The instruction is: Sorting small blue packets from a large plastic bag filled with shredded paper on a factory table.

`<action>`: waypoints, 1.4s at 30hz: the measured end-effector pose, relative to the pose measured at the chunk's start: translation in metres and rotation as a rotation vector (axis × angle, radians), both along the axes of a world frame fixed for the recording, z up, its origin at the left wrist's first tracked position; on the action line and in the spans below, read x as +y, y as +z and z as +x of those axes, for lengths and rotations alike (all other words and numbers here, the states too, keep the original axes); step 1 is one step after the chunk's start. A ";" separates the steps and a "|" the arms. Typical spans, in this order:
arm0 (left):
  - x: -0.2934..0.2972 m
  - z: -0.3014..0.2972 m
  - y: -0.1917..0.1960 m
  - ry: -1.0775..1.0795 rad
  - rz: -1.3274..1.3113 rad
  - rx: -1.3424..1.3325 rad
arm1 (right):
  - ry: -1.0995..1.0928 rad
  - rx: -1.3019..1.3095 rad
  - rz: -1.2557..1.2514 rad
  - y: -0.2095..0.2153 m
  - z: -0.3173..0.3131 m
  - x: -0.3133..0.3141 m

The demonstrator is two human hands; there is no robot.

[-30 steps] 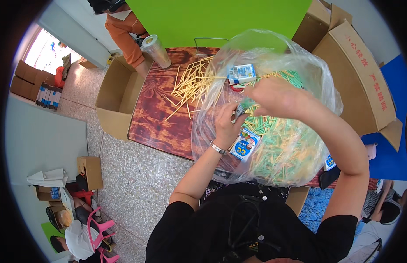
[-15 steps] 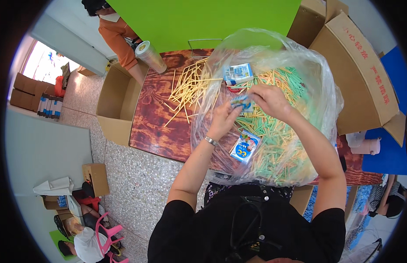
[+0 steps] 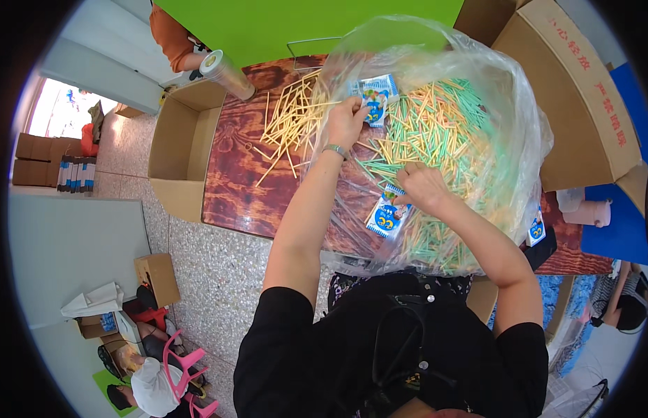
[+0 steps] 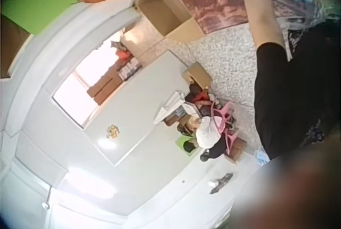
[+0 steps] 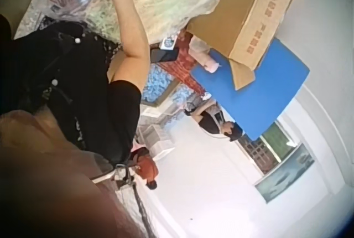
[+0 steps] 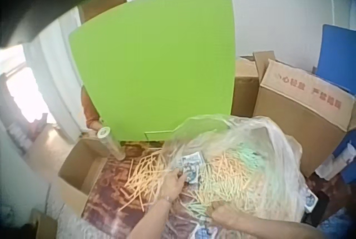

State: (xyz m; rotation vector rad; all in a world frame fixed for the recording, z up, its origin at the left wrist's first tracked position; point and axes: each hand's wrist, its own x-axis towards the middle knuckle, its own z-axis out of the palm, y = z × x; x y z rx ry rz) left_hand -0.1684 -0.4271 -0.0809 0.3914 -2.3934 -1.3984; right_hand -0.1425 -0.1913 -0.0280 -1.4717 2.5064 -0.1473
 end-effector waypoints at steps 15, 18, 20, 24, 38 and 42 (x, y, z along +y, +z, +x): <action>0.090 0.139 0.034 -0.205 -0.396 0.118 | 0.142 0.234 -0.221 0.007 -0.009 0.027; 0.092 0.138 0.017 -0.155 -0.355 0.136 | 0.041 0.073 -0.400 0.007 -0.014 0.027; 0.093 0.133 0.017 -0.163 -0.132 0.036 | -0.013 -0.097 -0.464 0.005 -0.018 0.025; 0.099 0.116 0.025 -0.241 0.356 -0.003 | -0.054 -0.392 -0.542 0.014 -0.027 0.030; 0.097 0.086 0.029 -0.170 0.348 -0.074 | 0.025 -0.646 -0.591 0.050 -0.061 0.032; 0.102 0.080 0.036 -0.175 0.501 -0.023 | -0.387 -0.793 -0.840 0.010 -0.156 0.050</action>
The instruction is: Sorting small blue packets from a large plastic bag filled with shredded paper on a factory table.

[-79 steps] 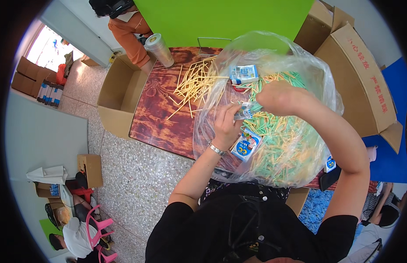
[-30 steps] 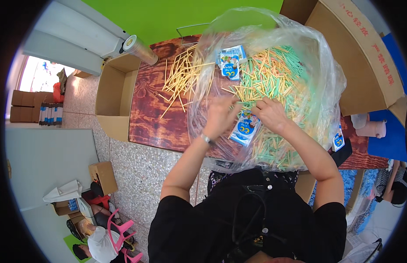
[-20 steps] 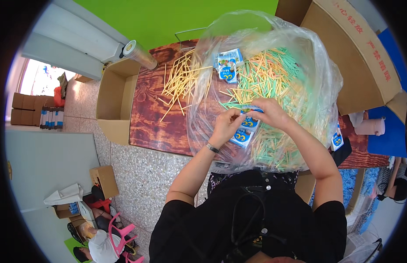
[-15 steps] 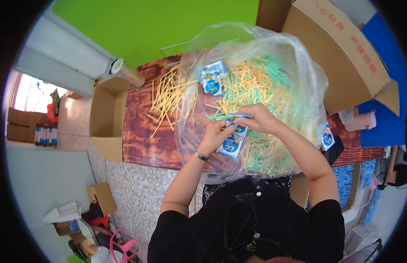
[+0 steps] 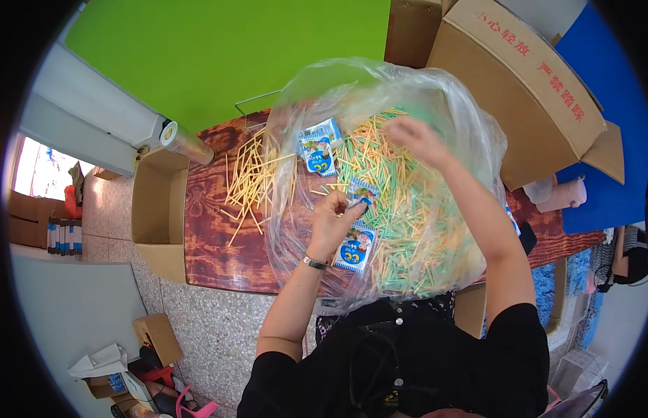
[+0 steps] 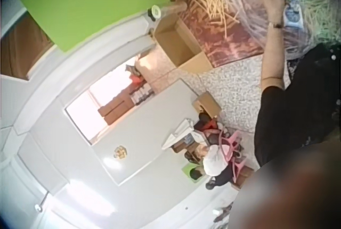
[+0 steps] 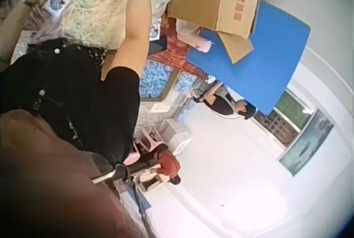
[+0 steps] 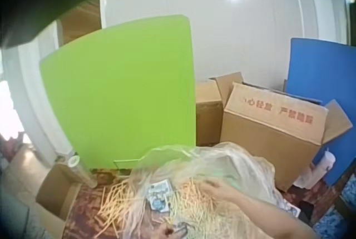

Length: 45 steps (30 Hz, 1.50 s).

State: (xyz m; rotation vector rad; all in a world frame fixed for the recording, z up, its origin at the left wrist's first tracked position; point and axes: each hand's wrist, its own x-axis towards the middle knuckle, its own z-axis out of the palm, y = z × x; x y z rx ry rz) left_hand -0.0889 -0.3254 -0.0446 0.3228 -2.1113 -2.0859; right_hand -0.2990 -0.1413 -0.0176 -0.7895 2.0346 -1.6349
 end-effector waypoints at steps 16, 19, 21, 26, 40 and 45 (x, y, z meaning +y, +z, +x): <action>0.001 0.010 -0.002 0.025 0.166 -0.153 | -0.095 0.686 1.091 -0.033 -0.087 0.018; 0.002 0.005 -0.009 0.013 0.056 -0.060 | -0.209 0.614 1.064 -0.059 -0.104 0.029; 0.000 0.006 -0.009 0.017 -0.016 -0.027 | -0.308 0.509 0.997 -0.059 -0.104 0.022; -0.004 0.012 -0.005 0.045 -0.002 -0.046 | -0.012 0.627 1.185 -0.040 -0.094 0.024; 0.006 -0.019 0.031 -0.051 0.512 0.134 | 0.280 -0.846 -0.034 0.017 0.051 0.034; 0.014 -0.022 0.033 -0.121 0.552 0.163 | 0.459 -0.939 -0.038 0.022 0.088 0.003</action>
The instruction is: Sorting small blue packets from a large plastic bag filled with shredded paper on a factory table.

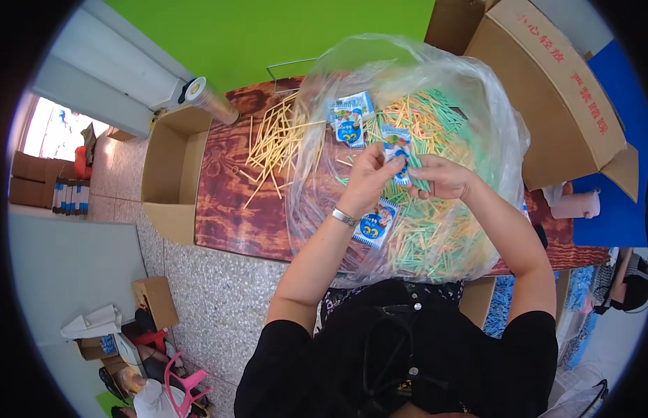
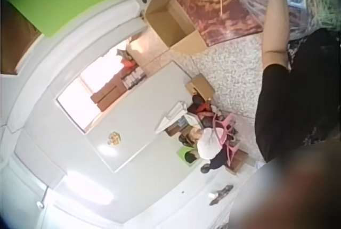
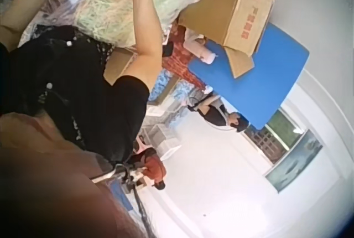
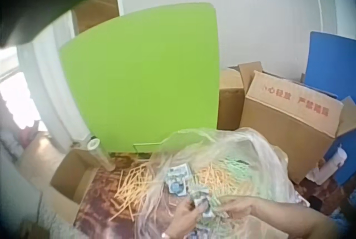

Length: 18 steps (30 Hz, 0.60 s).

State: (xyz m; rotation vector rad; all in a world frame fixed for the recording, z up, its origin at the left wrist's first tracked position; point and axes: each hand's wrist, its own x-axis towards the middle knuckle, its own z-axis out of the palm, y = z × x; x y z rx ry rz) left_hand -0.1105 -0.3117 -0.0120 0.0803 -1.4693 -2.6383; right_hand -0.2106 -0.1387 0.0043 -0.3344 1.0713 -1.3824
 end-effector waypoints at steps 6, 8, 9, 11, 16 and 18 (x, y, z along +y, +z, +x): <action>-0.059 0.043 -0.002 0.480 -0.207 0.018 | 0.362 1.300 0.310 0.020 -0.008 -0.080; -0.070 0.058 -0.013 0.507 -0.268 -0.039 | 0.532 1.996 0.315 -0.001 -0.001 -0.114; -0.073 0.066 -0.014 0.526 -0.323 -0.097 | 0.633 2.065 0.446 -0.012 0.006 -0.132; -0.065 0.067 -0.010 0.556 -0.345 -0.125 | 0.728 2.136 0.591 -0.036 0.016 -0.159; -0.060 0.075 -0.024 0.612 -0.444 -0.046 | 0.882 2.378 0.816 -0.062 0.043 -0.183; -0.057 0.073 -0.024 0.587 -0.466 -0.007 | 0.526 1.984 0.760 -0.073 0.023 -0.176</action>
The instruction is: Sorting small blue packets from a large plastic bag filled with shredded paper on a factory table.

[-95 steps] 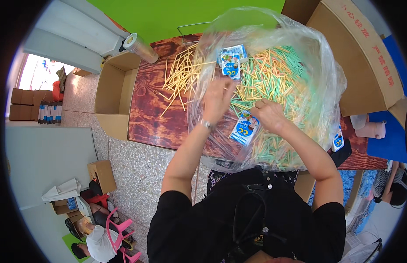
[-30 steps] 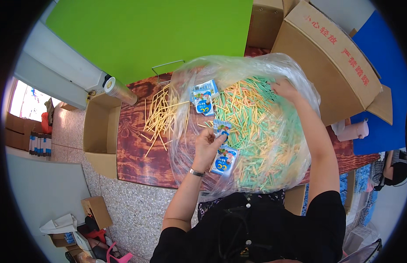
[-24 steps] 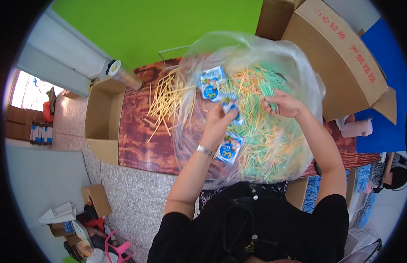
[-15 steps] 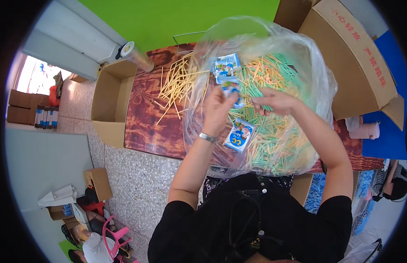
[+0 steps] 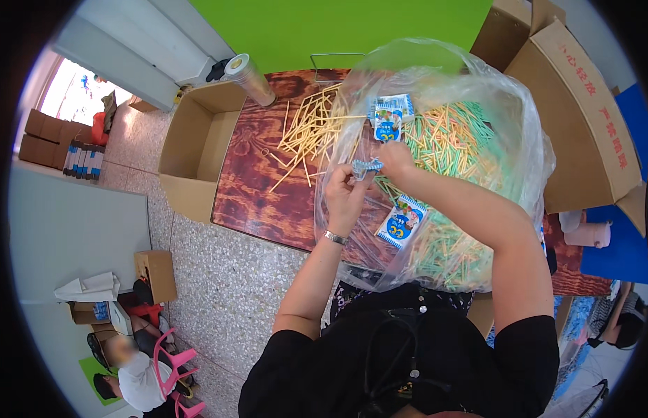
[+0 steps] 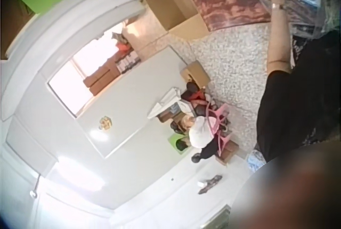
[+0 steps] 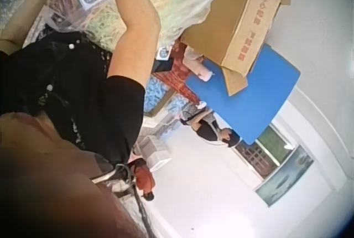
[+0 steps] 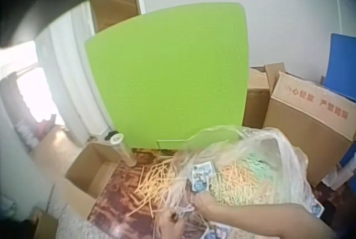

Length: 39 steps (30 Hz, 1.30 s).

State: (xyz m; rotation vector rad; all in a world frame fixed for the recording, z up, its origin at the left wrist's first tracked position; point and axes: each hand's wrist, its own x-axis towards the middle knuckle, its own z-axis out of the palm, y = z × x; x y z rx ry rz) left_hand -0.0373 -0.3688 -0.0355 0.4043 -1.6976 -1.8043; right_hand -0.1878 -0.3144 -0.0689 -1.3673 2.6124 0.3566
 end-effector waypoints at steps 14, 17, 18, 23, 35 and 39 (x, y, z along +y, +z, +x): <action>0.004 -0.010 -0.001 0.170 -0.569 -0.075 | 0.482 -0.620 -0.260 0.206 -0.023 0.077; 0.003 -0.008 -0.005 0.150 -0.519 -0.080 | 0.409 -0.717 -0.221 0.211 -0.022 0.076; 0.003 -0.008 -0.006 0.131 -0.476 -0.074 | 0.210 -0.972 -0.215 0.209 -0.026 0.078; 0.008 -0.012 0.006 -0.069 0.098 0.079 | 0.141 -0.044 0.343 0.132 -0.067 0.102; 0.015 -0.011 0.010 0.065 -0.516 -0.069 | 0.408 -0.629 -0.256 0.207 -0.014 0.095; 0.018 -0.014 0.017 0.098 -0.566 -0.007 | 0.450 -0.556 -0.228 0.206 -0.009 0.092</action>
